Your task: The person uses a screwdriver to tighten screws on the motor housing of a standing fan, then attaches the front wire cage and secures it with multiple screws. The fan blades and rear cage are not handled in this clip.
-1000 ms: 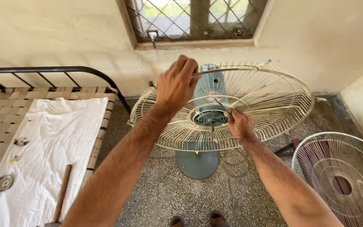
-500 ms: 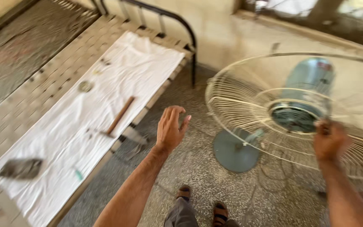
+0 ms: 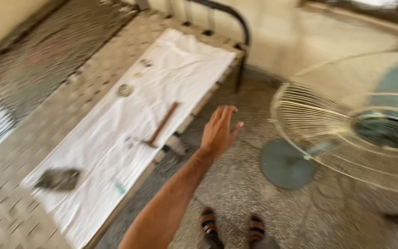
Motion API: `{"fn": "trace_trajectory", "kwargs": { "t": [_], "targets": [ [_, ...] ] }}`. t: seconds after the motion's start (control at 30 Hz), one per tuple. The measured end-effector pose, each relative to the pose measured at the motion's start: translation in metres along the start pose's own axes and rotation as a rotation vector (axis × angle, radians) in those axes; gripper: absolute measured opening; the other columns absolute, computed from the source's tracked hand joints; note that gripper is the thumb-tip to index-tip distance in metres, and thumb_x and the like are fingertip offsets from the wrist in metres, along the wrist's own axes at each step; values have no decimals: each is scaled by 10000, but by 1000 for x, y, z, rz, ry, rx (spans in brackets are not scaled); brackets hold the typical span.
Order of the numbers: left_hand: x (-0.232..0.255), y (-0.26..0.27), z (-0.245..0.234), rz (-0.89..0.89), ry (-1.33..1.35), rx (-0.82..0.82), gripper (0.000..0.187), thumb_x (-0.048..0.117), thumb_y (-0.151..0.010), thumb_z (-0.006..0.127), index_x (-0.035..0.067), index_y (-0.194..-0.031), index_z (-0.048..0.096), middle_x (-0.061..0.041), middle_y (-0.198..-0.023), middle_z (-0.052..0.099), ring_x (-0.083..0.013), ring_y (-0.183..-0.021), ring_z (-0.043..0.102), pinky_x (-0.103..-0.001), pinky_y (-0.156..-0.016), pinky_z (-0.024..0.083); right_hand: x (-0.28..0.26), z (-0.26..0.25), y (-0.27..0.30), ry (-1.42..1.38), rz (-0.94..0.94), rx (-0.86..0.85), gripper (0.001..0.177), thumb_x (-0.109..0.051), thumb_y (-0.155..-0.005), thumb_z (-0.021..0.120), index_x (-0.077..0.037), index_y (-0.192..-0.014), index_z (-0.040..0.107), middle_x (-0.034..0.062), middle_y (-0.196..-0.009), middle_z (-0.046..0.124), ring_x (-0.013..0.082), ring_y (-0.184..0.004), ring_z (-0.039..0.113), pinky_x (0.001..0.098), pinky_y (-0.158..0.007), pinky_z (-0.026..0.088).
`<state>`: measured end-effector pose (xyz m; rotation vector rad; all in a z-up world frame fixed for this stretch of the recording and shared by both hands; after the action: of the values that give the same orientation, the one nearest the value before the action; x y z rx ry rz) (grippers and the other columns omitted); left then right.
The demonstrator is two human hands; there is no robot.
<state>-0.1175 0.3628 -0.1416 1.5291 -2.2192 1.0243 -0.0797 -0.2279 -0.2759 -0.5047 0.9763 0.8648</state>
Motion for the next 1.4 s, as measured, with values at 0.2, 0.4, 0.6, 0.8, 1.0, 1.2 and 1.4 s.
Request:
{"fn": "trace_trajectory", "kwargs": {
  "t": [0.2, 0.4, 0.6, 0.8, 1.0, 1.2, 1.4],
  "targets": [
    [118, -81, 52, 364, 101, 62, 488, 185, -884, 800, 89, -1273, 522, -151, -1294, 562, -372, -1205, 571, -478, -1018, 514, -5, -64, 6, -69, -171, -65, 356, -118, -1110, 681, -108, -797, 512, 10, -760, 467, 142, -755, 438, 327, -745, 422],
    [194, -111, 119, 564, 79, 38, 535, 151, -879, 784, 75, -1315, 482, -178, -1306, 487, -360, -1165, 546, -496, -982, 499, -18, -56, 30, 899, -560, -46, 127, -148, -1021, 665, -73, -982, 759, 28, -851, 709, 105, -685, 639, 297, -547, 504],
    [205, -118, 165, 483, 95, -133, 528, 140, -897, 756, 58, -1336, 474, -166, -1266, 515, -339, -1171, 572, -454, -1017, 541, -36, -36, 46, 1511, -1047, -108, 127, -198, -1048, 702, -150, -1109, 803, -33, -746, 694, 53, -480, 508, 275, -353, 355],
    [207, -116, 210, 238, 75, -443, 613, 180, -895, 742, 63, -1409, 430, -177, -1336, 519, -297, -1134, 633, -368, -887, 609, -39, -32, 47, 1451, -1054, -171, 188, -123, -1042, 684, -116, -1206, 775, -9, -834, 715, 37, -515, 512, 232, -351, 342],
    [212, -102, 237, 152, 14, -573, 655, 219, -919, 741, 87, -1458, 393, -186, -1377, 473, -329, -1132, 632, -418, -909, 595, -45, -29, 56, 1410, -1022, -195, 251, -46, -1012, 663, -106, -1246, 731, 43, -948, 745, 68, -601, 596, 237, -376, 433],
    [216, -101, 247, 149, -2, -598, 651, 217, -930, 727, 78, -1468, 387, -178, -1375, 482, -308, -1143, 643, -390, -908, 608, -45, -36, 60, 1381, -985, -197, 350, -20, -991, 678, -128, -1322, 705, 93, -1129, 763, 95, -698, 700, 199, -423, 529],
    [216, -100, 248, 118, -5, -627, 693, 232, -928, 724, 84, -1496, 354, -187, -1368, 481, -299, -1156, 640, -380, -912, 613, -35, -50, 55, 1357, -885, -139, 366, -68, -976, 700, -73, -1340, 665, 109, -1171, 762, 80, -647, 685, 197, -387, 489]
  ]
}}
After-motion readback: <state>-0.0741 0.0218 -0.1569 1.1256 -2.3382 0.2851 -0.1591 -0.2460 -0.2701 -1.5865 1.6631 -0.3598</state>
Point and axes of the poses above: each hand's wrist, its own y-axis away from the middle knuckle, its own z-axis out of the palm, x = y × z, the point moved 1 cm from there along -y, towards the middle knuckle
